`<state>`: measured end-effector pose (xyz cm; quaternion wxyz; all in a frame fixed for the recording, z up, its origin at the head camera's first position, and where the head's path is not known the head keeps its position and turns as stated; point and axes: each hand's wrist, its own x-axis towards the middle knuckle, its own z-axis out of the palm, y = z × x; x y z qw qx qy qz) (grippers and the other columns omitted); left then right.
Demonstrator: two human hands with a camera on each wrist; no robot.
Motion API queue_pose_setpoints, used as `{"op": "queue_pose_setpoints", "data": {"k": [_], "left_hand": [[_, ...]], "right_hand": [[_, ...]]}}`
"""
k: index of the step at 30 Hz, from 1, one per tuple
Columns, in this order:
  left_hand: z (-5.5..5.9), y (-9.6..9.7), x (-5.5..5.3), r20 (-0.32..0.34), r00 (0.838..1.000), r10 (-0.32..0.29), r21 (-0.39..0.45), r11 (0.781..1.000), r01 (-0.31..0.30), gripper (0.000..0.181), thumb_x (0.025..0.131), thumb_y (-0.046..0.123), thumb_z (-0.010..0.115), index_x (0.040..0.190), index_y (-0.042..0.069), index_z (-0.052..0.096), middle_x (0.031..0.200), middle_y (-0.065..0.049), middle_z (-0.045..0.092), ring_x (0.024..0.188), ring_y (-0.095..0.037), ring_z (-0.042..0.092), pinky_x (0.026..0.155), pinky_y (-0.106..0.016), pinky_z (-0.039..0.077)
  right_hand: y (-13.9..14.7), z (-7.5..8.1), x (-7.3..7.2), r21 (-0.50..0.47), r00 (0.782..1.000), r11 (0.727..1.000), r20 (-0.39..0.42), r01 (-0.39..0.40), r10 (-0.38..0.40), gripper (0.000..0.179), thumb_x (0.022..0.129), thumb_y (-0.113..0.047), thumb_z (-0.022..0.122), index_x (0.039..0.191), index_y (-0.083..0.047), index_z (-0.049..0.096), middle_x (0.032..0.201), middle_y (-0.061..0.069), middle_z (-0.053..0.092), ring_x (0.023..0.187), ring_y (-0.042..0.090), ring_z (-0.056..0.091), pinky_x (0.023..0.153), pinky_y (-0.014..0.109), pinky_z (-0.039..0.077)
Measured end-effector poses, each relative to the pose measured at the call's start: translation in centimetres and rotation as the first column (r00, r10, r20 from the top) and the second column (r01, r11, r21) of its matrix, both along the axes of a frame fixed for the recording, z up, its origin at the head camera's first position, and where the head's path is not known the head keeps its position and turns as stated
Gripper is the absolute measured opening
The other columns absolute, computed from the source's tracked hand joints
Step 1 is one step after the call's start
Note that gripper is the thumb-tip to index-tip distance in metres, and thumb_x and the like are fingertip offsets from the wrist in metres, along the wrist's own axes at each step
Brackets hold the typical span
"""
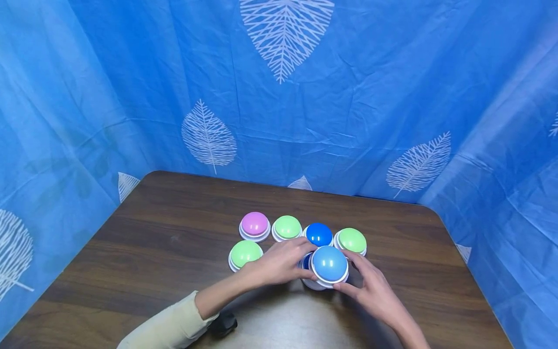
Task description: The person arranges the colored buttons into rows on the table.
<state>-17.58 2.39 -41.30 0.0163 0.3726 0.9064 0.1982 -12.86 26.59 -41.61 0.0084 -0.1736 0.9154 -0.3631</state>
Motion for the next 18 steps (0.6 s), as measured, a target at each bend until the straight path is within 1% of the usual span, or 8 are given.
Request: {"op": "queue_pose_setpoints", "data": {"k": [3, 7, 13, 16, 18], "left_hand": [[-0.1, 0.5, -0.1, -0.007, 1.000, -0.014, 0.001, 1.000, 0.014, 0.062, 0.084, 0.048, 0.076, 0.133, 0.013, 0.061, 0.122, 0.000, 0.062, 0.110, -0.010, 0.059, 0.092, -0.022, 0.049], [-0.2, 1.2, -0.3, -0.035, 0.999, -0.031, -0.006, 1.000, 0.030, 0.060, 0.083, 0.048, 0.077, 0.129, 0.012, 0.063, 0.118, 0.001, 0.063, 0.105, -0.009, 0.058, 0.089, -0.020, 0.049], [-0.4, 2.3, -0.6, -0.073, 0.996, -0.042, -0.025, 0.999, 0.040, 0.054, 0.082, 0.050, 0.077, 0.121, 0.014, 0.066, 0.109, 0.003, 0.063, 0.096, -0.006, 0.058, 0.081, -0.017, 0.048], [-0.5, 2.8, -0.7, -0.077, 0.996, -0.040, -0.044, 0.998, 0.037, 0.053, 0.082, 0.051, 0.077, 0.120, 0.016, 0.066, 0.108, 0.005, 0.062, 0.093, -0.005, 0.057, 0.078, -0.016, 0.048], [-0.6, 3.1, -0.6, -0.084, 0.996, -0.041, -0.057, 0.998, 0.036, 0.054, 0.082, 0.052, 0.077, 0.120, 0.016, 0.066, 0.106, 0.005, 0.062, 0.091, -0.004, 0.057, 0.075, -0.016, 0.047]], "right_hand": [[0.4, 0.0, 0.1, 0.010, 1.000, 1.000, -0.007, 0.010, -0.010, 0.070, 0.082, -0.025, 0.083, 0.140, -0.006, 0.050, 0.134, 0.018, 0.056, 0.119, 0.039, 0.057, 0.092, 0.053, 0.050], [0.9, -0.1, 0.3, 0.031, 1.000, 0.999, -0.016, 0.020, -0.019, 0.071, 0.081, -0.024, 0.084, 0.140, -0.004, 0.050, 0.132, 0.018, 0.057, 0.117, 0.038, 0.058, 0.090, 0.052, 0.051], [1.5, -0.3, 0.4, 0.048, 0.999, 0.998, 0.006, 0.038, -0.038, 0.071, 0.082, -0.025, 0.082, 0.140, -0.001, 0.049, 0.133, 0.022, 0.055, 0.118, 0.042, 0.057, 0.090, 0.053, 0.050], [1.7, -0.5, 0.5, 0.051, 0.999, 0.998, 0.017, 0.041, -0.042, 0.071, 0.083, -0.025, 0.082, 0.140, 0.001, 0.048, 0.134, 0.024, 0.054, 0.119, 0.044, 0.056, 0.091, 0.052, 0.050], [1.9, -0.6, 0.6, 0.065, 0.998, 0.997, 0.018, 0.050, -0.052, 0.071, 0.082, -0.025, 0.082, 0.139, 0.001, 0.049, 0.134, 0.022, 0.054, 0.119, 0.043, 0.056, 0.091, 0.051, 0.050]]}}
